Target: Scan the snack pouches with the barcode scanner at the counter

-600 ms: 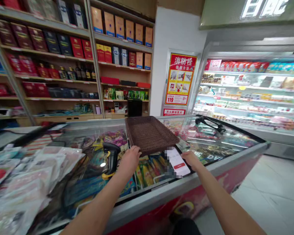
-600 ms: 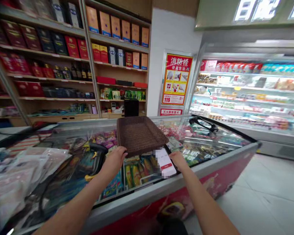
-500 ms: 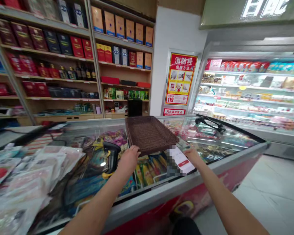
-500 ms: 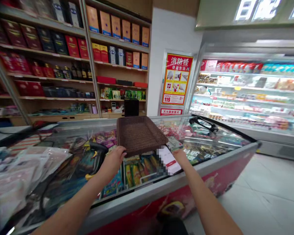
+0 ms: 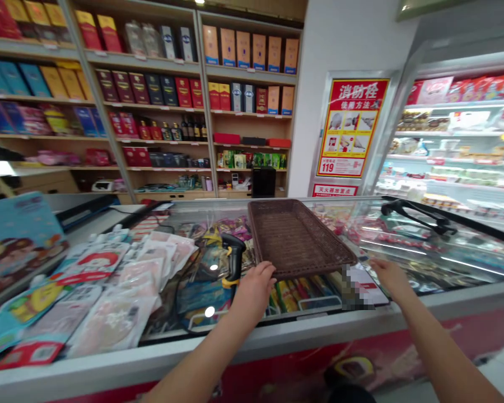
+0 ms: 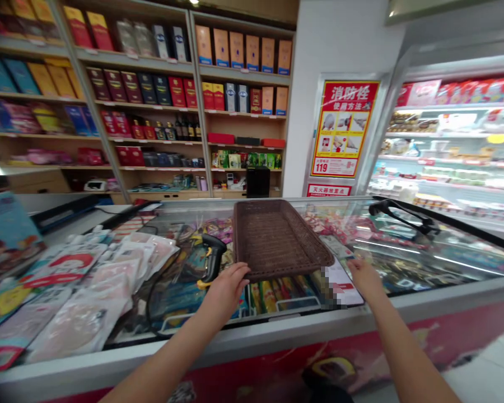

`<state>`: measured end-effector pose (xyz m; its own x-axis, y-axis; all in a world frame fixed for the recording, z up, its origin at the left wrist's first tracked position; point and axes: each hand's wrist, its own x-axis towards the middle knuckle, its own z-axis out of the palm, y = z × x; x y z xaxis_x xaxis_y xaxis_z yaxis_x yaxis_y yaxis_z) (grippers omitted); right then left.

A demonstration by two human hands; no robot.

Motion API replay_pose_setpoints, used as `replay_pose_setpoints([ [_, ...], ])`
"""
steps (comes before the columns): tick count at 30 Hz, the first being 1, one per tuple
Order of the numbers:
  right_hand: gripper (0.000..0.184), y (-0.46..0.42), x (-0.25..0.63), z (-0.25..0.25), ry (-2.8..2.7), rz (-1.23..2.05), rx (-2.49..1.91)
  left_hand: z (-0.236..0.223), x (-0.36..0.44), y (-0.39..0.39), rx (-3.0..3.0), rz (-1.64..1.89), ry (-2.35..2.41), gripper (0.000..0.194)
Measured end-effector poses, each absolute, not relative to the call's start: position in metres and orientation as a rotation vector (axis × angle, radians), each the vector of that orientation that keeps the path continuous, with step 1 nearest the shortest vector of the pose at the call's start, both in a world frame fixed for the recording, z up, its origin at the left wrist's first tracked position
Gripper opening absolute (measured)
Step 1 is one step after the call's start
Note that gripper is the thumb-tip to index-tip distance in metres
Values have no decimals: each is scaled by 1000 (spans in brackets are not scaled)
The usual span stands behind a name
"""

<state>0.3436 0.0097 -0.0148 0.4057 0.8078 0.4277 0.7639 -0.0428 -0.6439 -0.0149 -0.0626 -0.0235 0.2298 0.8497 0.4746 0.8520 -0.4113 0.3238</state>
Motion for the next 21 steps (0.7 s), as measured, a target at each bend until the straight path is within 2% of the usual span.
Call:
replay_pose_setpoints([
  [1, 17, 2, 336, -5, -1338, 57, -1783, -26, -17, -69, -2449, -982, -1689, 33],
  [4, 39, -36, 284, 21, -1389, 112, -1470, -30, -36, -94, -2376, -1107, -1662, 39],
  [9, 40, -96, 124, 24, -2104, 473, -952, -23, -118, -138, -2040, -1217, -1760, 26],
  [12, 51, -88, 45, 6, -2328, 339, -1166, -12, -185, -157, -1816, -1067, -1975, 29],
  [16, 64, -45, 0, -17, -2245, 98, -1606, -9, -250, -178, -1520, -663, -2391, 37],
  [18, 67, -26, -3, -23, -2186, 167, -1736, -13, -263, -186, -1477, -474, -2511, 42],
  [21, 51, -5, 0, -27, -2122, 440, -1807, -20, -264, -189, -1486, -344, -2565, 46],
])
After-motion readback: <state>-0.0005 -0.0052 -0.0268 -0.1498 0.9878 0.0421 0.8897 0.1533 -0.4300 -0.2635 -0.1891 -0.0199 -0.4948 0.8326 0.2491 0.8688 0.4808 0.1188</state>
